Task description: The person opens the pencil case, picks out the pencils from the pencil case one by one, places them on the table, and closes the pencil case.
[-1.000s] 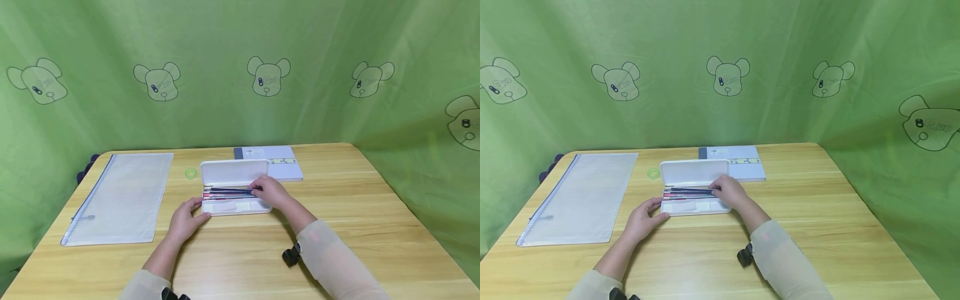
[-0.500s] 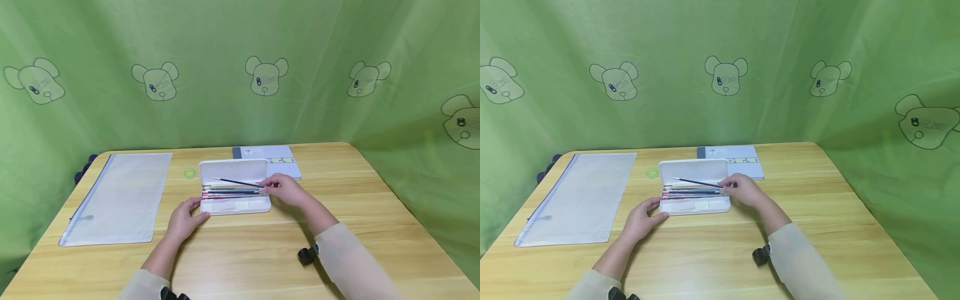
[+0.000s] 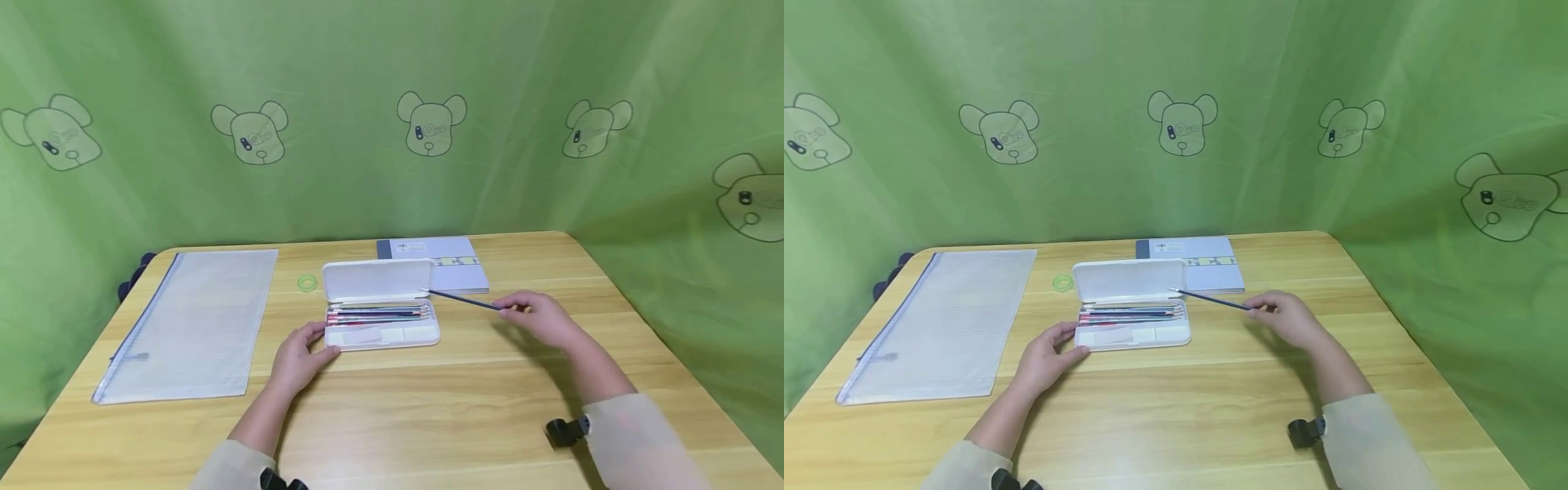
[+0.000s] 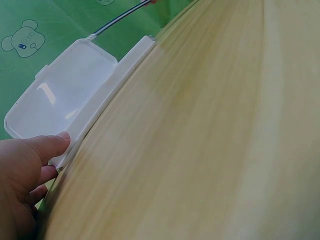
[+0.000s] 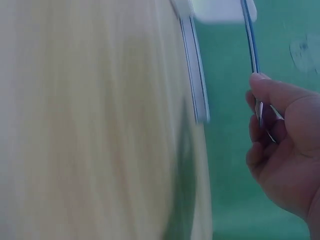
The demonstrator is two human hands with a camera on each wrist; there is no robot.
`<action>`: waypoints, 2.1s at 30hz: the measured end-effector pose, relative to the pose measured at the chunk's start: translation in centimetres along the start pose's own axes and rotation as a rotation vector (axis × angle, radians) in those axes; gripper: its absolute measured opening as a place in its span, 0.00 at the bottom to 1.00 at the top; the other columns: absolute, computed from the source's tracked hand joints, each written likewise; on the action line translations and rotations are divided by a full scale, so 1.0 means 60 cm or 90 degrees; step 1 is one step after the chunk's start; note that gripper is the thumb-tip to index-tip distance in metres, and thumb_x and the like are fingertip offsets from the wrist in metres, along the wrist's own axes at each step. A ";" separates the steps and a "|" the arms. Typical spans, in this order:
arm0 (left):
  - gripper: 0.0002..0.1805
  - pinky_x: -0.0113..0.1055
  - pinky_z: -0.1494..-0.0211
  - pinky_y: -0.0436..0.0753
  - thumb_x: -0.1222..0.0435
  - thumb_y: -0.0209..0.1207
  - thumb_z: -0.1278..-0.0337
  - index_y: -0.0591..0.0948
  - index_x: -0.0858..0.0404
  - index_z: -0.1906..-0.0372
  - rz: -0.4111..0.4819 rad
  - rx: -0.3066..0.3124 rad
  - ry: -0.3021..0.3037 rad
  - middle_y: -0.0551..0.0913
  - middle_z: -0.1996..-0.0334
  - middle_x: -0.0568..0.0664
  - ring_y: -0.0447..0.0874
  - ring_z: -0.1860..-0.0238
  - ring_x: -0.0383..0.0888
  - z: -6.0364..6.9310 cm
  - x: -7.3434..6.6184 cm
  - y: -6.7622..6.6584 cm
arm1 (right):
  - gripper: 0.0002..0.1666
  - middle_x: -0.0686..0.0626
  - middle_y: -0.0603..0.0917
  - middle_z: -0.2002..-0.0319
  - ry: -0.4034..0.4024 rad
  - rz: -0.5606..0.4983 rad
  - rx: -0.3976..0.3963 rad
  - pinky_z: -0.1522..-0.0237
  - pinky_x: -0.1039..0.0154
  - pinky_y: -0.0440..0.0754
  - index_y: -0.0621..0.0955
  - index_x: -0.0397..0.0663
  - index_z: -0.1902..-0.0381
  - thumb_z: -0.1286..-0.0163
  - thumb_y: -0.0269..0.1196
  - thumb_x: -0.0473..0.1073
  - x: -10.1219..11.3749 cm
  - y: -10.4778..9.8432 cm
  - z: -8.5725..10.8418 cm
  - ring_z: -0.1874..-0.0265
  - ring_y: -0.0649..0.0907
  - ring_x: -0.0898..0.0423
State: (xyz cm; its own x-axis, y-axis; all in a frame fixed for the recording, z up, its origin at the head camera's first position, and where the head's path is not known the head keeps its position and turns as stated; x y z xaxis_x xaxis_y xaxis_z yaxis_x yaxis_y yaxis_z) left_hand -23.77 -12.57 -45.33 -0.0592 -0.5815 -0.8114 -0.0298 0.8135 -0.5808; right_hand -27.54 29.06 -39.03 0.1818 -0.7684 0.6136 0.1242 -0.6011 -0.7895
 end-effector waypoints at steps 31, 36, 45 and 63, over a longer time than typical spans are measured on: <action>0.28 0.56 0.28 0.66 0.59 0.69 0.46 0.78 0.63 0.40 -0.001 0.003 -0.006 0.83 0.44 0.56 0.72 0.34 0.60 0.002 0.002 0.003 | 0.23 0.27 0.80 0.47 0.108 0.107 0.004 0.45 0.34 0.72 0.80 0.33 0.46 0.28 0.59 0.47 -0.192 -0.075 0.037 0.44 0.74 0.27; 0.28 0.55 0.28 0.66 0.59 0.69 0.47 0.78 0.63 0.40 -0.002 0.001 -0.005 0.83 0.44 0.56 0.73 0.34 0.60 0.002 0.001 0.002 | 0.24 0.27 0.79 0.46 0.118 0.096 0.010 0.44 0.34 0.72 0.79 0.32 0.45 0.28 0.59 0.48 -0.199 -0.075 0.040 0.43 0.74 0.26; 0.29 0.56 0.28 0.66 0.59 0.69 0.47 0.78 0.64 0.40 -0.004 -0.001 -0.003 0.83 0.43 0.56 0.73 0.34 0.60 0.002 0.001 0.001 | 0.25 0.26 0.78 0.44 0.123 0.091 0.017 0.43 0.34 0.71 0.78 0.32 0.42 0.27 0.58 0.48 -0.207 -0.073 0.038 0.41 0.72 0.26; 0.28 0.55 0.27 0.66 0.59 0.69 0.47 0.78 0.63 0.41 0.003 -0.001 -0.005 0.83 0.44 0.56 0.73 0.34 0.59 0.001 0.000 0.001 | 0.31 0.32 0.79 0.44 0.116 0.011 -0.051 0.56 0.62 0.77 0.77 0.39 0.39 0.28 0.58 0.57 -0.124 -0.052 0.019 0.48 0.79 0.40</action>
State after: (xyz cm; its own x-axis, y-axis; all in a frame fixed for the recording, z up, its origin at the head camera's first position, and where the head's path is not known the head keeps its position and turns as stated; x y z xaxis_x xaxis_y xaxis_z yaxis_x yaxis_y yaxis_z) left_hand -23.71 -12.54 -45.36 -0.0521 -0.5783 -0.8142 -0.0316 0.8158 -0.5775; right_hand -28.15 36.92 -41.13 0.0025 -0.8011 0.5985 0.0441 -0.5979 -0.8004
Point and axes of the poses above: each hand's wrist, its own z-axis away from the middle knuckle, its own y-axis out of the palm, x = y × z, the point moved 6 cm from there along -z, towards the middle knuckle
